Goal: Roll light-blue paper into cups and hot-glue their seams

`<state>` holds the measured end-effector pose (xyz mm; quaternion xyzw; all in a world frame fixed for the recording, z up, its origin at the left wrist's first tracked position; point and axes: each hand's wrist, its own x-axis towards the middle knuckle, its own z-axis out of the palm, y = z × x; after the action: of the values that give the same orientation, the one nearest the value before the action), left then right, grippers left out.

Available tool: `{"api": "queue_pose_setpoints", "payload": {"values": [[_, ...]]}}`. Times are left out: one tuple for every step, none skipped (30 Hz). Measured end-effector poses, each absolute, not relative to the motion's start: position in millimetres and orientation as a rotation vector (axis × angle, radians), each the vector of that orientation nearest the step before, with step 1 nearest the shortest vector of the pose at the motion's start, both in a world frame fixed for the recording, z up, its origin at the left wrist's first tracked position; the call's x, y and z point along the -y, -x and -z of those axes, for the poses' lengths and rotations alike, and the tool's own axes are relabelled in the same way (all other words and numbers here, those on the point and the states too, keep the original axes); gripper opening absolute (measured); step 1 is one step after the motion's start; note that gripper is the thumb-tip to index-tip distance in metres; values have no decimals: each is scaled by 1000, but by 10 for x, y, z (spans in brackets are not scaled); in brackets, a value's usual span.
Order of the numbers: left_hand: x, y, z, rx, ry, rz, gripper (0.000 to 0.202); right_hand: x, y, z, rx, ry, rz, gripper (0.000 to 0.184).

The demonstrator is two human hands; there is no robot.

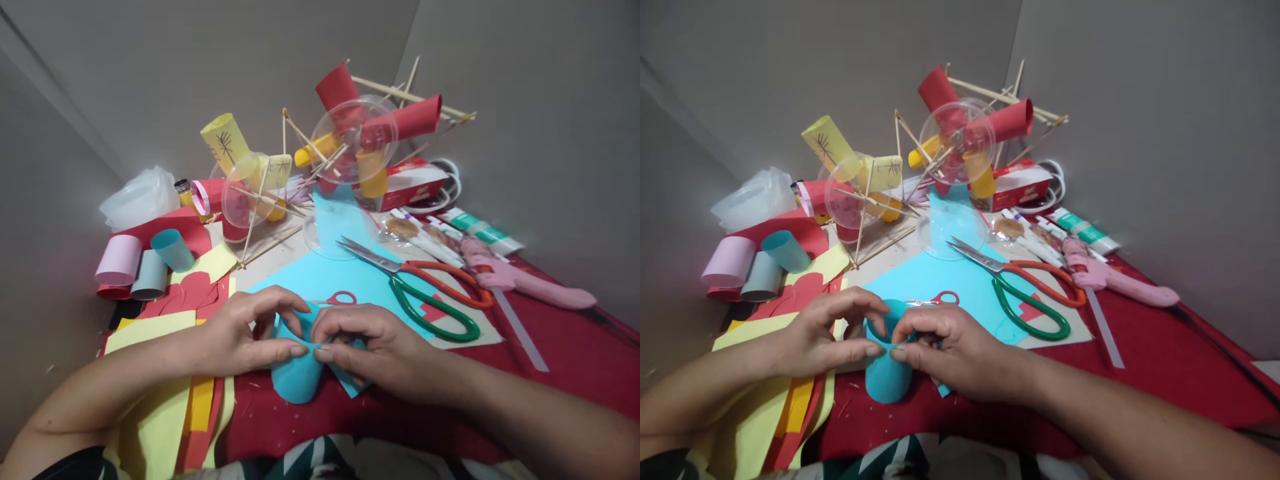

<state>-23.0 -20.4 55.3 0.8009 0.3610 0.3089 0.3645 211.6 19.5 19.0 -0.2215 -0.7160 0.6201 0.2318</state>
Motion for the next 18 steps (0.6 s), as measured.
{"api": "queue_pose_setpoints", "payload": {"values": [[208,235,-526,-930,-1985,-790,34,-196,-2118,-199,1970,617,-1732,30],[208,234,-513,-939,-1911,-793,31,-198,-2120,-207,1957,636,-1766,29],[209,227,-510,-954,-1846,-801,28,-201,-2122,-214,1942,658,-1790,28],[214,215,-515,-971,-1790,-820,25,-205,-2124,-218,1943,658,-1797,26],[224,199,-525,-992,-1747,-843,23,-209,-2126,-219,1938,669,-1785,24],[241,183,-537,-1017,-1713,-863,21,-214,-2128,-216,1936,668,-1794,22],[261,170,-548,-1040,-1690,-876,20,-218,-2130,-212,1933,669,-1794,21],[282,160,-557,-1054,-1676,-881,19,-220,-2131,-207,1936,663,-1789,20],[301,156,-563,-1062,-1672,-884,18,-219,-2132,-203,1947,652,-1781,19],[312,159,-562,-1062,-1672,-890,16,-217,-2134,-202,1963,639,-1759,19],[309,171,-556,-1064,-1672,-911,14,-213,-2136,-204,1982,627,-1726,18],[288,192,-542,-1078,-1673,-960,11,-209,-2139,-208,1998,620,-1682,18],[245,224,-522,-1108,-1679,-1039,8,-204,-2143,-214,2015,614,-1629,18],[180,268,-497,-1157,-1686,-1138,5,-200,-2148,-222,2033,610,-1571,18],[96,324,-468,-1219,-1703,-1250,4,-197,-2153,-228,2048,597,-1513,17],[-2,388,-437,-1296,-1728,-1358,4,-194,-2156,-233,2061,574,-1457,17],[-108,459,-405,-1374,-1748,-1433,5,-191,-2159,-234,2073,545,-1409,16],[-215,532,-375,-1437,-1756,-1474,6,-189,-2160,-231,2083,514,-1368,15]]}}
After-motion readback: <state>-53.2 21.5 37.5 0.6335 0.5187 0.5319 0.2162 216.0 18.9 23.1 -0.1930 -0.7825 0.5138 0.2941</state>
